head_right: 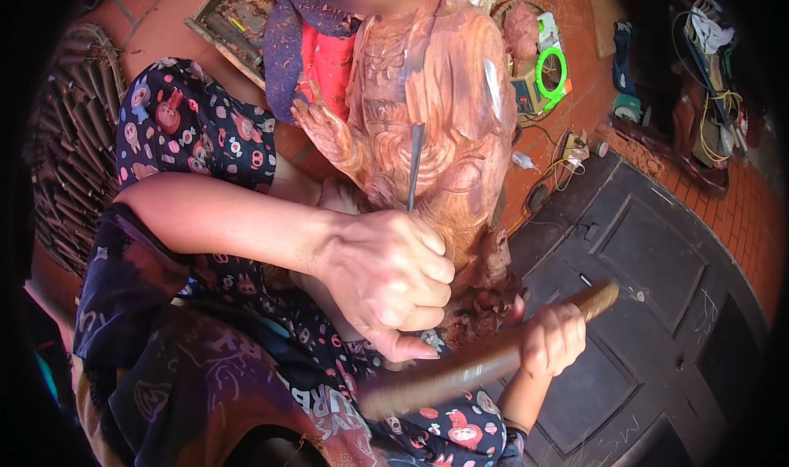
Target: The person carves a wooden statue using a rotary tool and a chisel with a mallet. They refine the details of the statue's hair and clothing, switching between tools to shape and smooth the wood.
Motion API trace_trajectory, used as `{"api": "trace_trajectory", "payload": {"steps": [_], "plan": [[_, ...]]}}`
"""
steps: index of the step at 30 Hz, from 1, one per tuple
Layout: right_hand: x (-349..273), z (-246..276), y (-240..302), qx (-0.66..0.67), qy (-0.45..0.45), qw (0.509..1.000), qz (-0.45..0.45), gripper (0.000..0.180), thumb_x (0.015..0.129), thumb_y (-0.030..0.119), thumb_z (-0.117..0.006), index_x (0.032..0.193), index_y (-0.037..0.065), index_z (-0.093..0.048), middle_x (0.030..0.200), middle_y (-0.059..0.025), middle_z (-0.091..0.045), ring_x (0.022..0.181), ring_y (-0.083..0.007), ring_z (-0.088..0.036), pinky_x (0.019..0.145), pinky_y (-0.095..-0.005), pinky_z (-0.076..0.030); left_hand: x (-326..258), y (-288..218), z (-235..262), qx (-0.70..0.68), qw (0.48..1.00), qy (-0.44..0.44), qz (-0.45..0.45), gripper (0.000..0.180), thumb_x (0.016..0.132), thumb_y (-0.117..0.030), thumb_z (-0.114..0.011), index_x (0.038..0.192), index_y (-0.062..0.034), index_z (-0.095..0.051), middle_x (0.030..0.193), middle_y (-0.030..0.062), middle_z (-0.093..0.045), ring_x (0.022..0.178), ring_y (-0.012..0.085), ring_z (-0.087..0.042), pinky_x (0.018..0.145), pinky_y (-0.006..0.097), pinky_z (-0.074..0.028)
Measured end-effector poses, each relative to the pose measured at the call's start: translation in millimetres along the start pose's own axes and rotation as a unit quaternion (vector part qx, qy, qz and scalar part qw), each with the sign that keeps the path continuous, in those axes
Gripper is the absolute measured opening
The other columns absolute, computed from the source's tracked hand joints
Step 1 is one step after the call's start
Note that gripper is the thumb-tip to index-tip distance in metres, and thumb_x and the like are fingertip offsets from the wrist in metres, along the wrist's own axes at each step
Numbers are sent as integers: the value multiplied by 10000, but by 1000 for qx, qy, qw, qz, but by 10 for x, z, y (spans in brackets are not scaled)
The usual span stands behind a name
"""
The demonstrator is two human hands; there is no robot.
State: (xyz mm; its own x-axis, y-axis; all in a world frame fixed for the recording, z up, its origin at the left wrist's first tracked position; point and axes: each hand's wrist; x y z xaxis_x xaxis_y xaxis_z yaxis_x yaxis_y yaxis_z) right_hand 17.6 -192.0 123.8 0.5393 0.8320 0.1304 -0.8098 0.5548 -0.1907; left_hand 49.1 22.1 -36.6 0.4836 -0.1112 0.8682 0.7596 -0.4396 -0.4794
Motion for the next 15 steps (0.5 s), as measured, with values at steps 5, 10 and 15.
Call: {"api": "trace_trajectory", "payload": {"steps": [5,10,15], "plan": [[-65,-72,-64,69,-52,996,35,309,710,25,-792,766,28,-488,661,-111,-568,546,-253,-576,494,-357,-484,-21,-2,17,11,1000,-2,5,384,782,-371,-638,546,-138,-445,583,-5,-437,574,154,-510,520,293,-417],[-62,-73,-84,39,-14,999,-6,290,686,-25,-770,764,24,-496,664,-116,-566,547,-255,-565,484,-355,-477,-20,13,40,6,1000,10,8,383,777,-366,-649,546,-138,-446,582,-4,-437,574,159,-512,522,296,-417],[-127,-51,-75,22,-5,999,-23,300,657,-46,-772,769,18,-501,672,-115,-572,551,-265,-568,491,-361,-483,-11,19,53,1,1000,21,9,386,778,-366,-652,544,-136,-450,582,-4,-437,572,162,-514,521,301,-415]]}}
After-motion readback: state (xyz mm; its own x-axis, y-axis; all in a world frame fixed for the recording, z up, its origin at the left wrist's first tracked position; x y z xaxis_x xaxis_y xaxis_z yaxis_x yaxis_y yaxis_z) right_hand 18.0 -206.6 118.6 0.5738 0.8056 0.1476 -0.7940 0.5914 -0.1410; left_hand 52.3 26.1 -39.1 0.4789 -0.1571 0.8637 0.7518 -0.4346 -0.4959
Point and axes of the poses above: each hand's wrist, its own x-axis towards the middle knuckle, its own z-axis out of the back of the hand, y = z × x
